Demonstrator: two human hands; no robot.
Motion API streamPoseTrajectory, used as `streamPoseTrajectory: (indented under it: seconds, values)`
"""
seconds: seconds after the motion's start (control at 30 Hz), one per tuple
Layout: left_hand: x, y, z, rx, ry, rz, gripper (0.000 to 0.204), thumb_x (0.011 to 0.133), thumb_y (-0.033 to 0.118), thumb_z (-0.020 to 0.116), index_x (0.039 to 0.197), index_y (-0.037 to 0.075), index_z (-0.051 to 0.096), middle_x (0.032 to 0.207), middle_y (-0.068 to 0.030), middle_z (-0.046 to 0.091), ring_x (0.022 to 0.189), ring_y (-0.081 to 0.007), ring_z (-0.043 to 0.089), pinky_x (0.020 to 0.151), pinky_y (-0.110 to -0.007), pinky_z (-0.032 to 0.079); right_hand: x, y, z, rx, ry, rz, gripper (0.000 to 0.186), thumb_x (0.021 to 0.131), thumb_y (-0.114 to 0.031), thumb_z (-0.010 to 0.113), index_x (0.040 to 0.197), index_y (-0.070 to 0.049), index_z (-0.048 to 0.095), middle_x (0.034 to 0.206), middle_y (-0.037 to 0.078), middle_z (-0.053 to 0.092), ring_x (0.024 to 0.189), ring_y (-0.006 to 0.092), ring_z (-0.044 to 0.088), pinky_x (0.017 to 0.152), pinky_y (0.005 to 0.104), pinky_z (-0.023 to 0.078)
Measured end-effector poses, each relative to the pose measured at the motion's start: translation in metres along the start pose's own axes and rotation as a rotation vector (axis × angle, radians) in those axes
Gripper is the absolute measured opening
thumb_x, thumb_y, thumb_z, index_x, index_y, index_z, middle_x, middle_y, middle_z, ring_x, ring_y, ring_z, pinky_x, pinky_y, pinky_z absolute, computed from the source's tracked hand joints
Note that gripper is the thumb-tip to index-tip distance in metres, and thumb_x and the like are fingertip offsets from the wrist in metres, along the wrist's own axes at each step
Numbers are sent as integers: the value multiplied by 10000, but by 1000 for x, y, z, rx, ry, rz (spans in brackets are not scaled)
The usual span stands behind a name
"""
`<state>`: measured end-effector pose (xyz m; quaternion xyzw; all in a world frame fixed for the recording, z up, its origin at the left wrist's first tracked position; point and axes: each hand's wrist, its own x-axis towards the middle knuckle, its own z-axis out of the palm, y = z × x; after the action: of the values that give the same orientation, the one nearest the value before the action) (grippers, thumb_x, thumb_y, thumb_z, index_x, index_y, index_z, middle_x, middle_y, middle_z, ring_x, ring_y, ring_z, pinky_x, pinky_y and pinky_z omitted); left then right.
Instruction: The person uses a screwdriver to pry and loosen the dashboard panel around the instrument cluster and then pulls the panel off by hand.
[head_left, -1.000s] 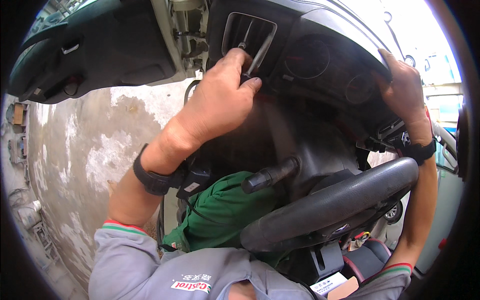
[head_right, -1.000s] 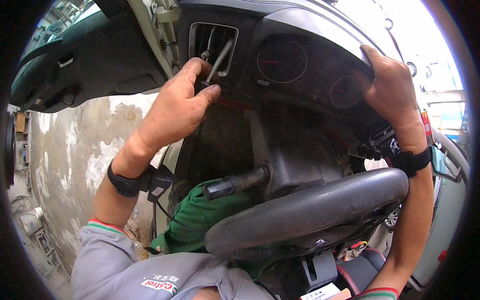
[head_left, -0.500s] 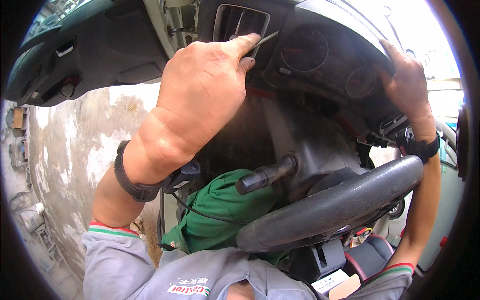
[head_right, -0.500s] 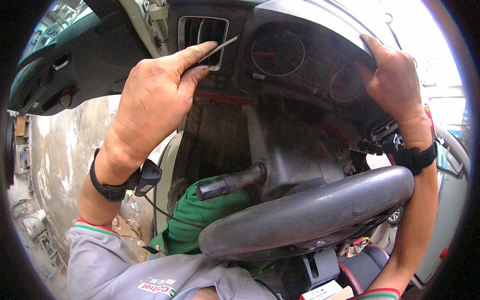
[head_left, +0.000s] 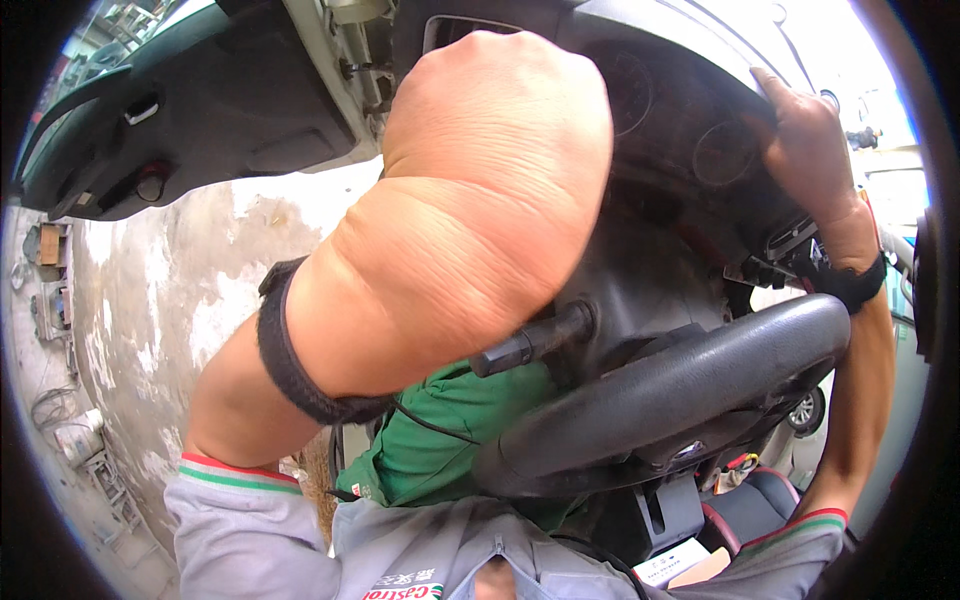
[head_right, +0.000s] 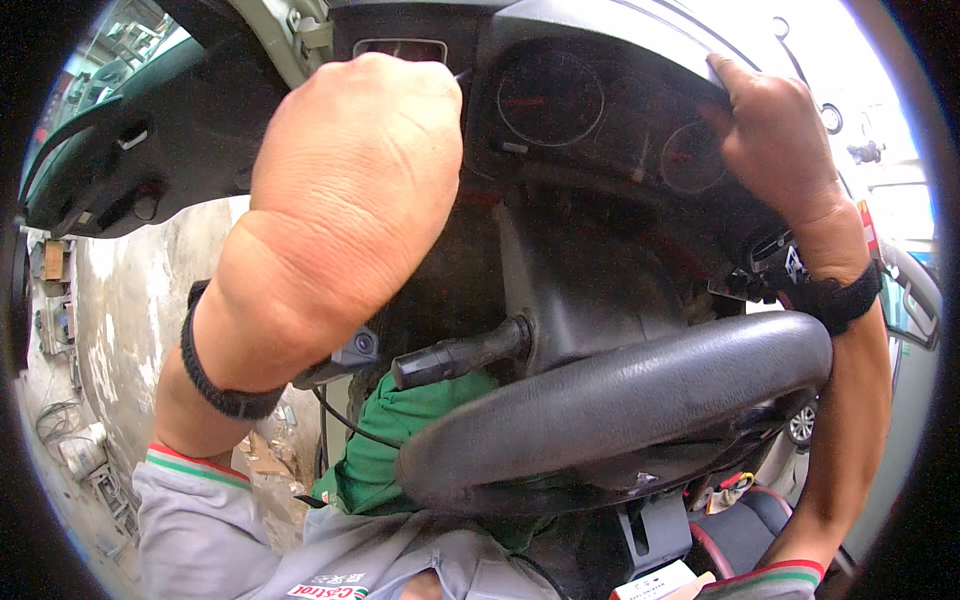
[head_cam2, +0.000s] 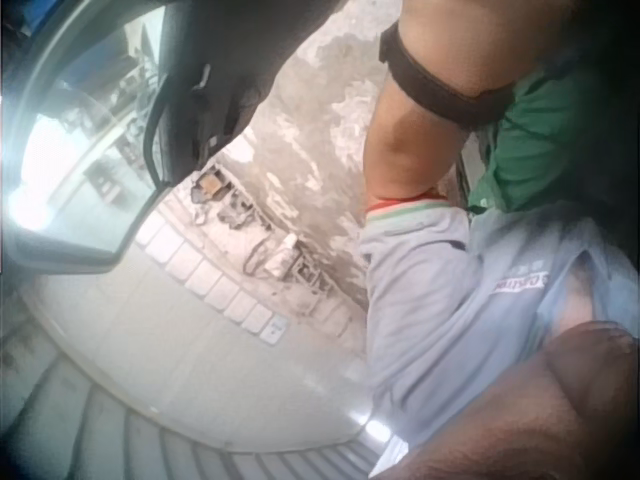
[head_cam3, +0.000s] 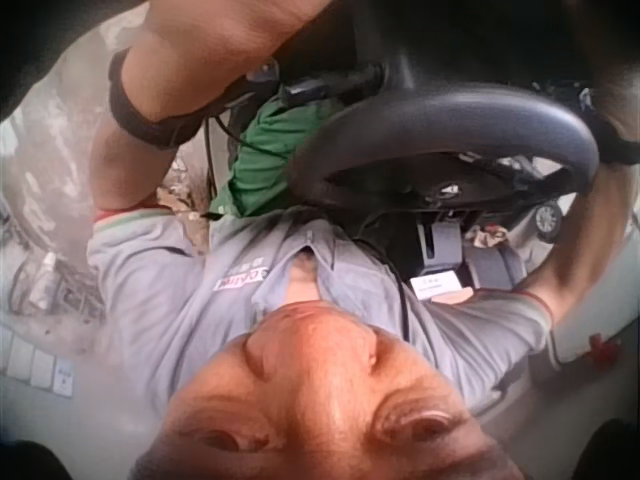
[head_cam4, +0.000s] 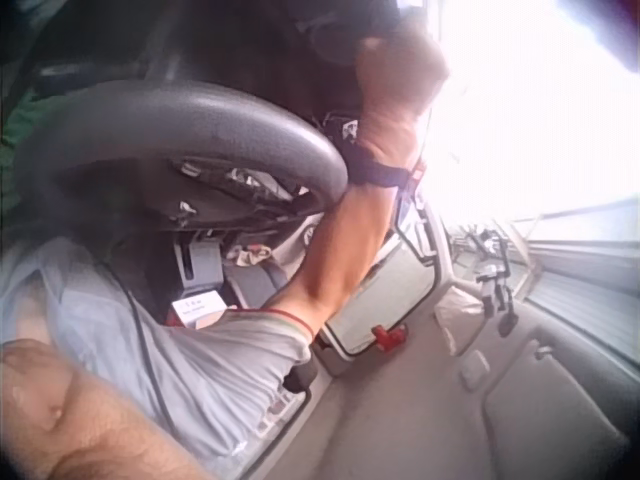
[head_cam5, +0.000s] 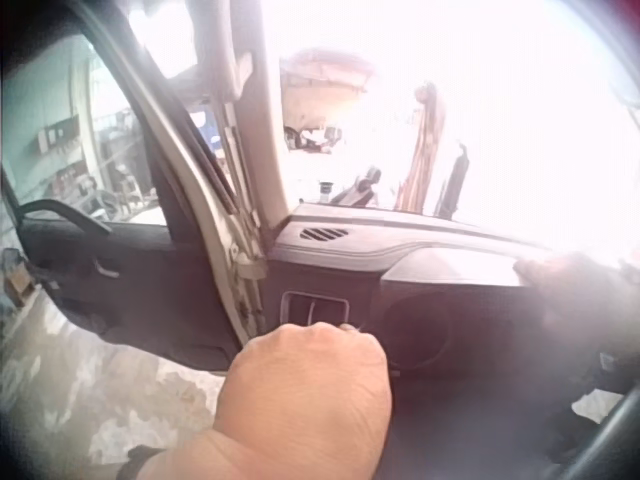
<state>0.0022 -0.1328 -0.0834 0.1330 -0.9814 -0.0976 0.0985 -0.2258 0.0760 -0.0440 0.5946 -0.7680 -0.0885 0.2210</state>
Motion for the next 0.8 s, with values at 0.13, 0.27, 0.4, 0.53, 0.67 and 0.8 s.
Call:
streamPoseTrajectory:
  seconds: [0.13,0.27,0.4,0.53,0.67,0.8]
  values:
    - [-3,-33,27,-58,236,153,208,911,96,608,1064,30,734,885,-190,717,848,-355,703,797,-434,561,-3,1,2,43,-20,34,333,845,-47,701,1164,47,688,857,274,704,802,395,719,765,442,567]
    - [0,-55,38,-188,266,180,271,901,107,621,1123,2,737,990,-239,718,934,-381,698,870,-407,562,-4,0,-1,20,-61,73,375,831,-65,731,1186,44,679,894,269,708,836,392,717,782,446,557]
    - [-1,-75,62,-647,206,93,310,901,32,636,1199,5,717,1073,-239,733,945,-244,749,857,-305,561,-5,2,1,-1,-41,44,416,823,-95,759,1213,21,673,933,254,718,870,397,713,790,459,547]
    - [-4,-83,79,-845,129,41,341,923,-28,612,1247,26,707,1084,-141,768,927,-111,694,841,-252,550,-1,-3,-3,-16,-28,21,353,848,-115,745,1163,38,696,842,264,709,769,379,721,754,432,570]
    - [-4,-94,102,-961,212,136,365,942,-20,614,1296,39,681,1108,-103,765,936,-93,675,840,-247,551,-3,1,-2,-48,-46,23,378,848,-131,750,1188,23,688,801,246,704,753,378,712,744,438,563]
    - [-5,-99,97,-833,208,176,373,952,30,645,1323,64,663,1121,-134,758,951,-125,704,837,-272,561,-5,5,1,-41,-31,23,395,845,-147,753,1205,2,683,808,239,703,774,376,708,760,453,554]
